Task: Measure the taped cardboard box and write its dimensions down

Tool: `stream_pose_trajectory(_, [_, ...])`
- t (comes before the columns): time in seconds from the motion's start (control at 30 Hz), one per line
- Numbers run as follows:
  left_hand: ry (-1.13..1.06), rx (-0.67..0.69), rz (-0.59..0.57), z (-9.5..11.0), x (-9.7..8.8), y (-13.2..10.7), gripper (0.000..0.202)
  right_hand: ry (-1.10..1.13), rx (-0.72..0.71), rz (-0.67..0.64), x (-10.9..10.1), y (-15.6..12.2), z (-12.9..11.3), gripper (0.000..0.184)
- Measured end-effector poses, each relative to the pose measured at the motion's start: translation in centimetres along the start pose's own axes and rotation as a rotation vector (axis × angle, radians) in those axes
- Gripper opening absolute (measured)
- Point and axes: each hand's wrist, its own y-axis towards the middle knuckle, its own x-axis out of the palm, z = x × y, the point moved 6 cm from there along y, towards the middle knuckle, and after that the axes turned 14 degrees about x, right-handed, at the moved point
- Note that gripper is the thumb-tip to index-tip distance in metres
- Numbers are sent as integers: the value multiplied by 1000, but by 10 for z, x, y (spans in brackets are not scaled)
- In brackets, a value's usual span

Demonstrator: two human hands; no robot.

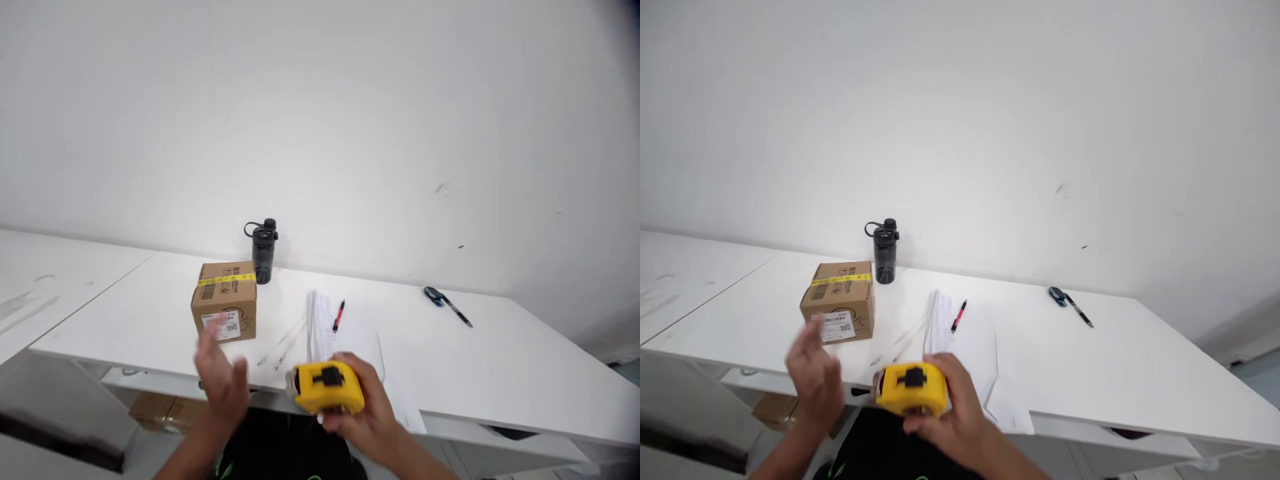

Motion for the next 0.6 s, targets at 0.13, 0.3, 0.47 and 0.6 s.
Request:
stream_pose_trajectory(0.13, [-621, -455, -671, 55, 69, -77, 81, 112, 108, -26, 6, -36, 20, 74])
stream_pose_trajectory(0.3, [-517, -909, -617, 23, 115, -96, 66, -121, 178, -258, -15, 1, 71, 70])
stream_pose_trajectory(0.47, [-270, -649, -681, -53, 172, -70, 53, -814, 394, -189, -49, 67, 175, 49])
stream_pose_trajectory(0.6, [-64, -651, -710, -102, 186, -79, 49, -1059, 323, -377, -38, 77, 224, 70])
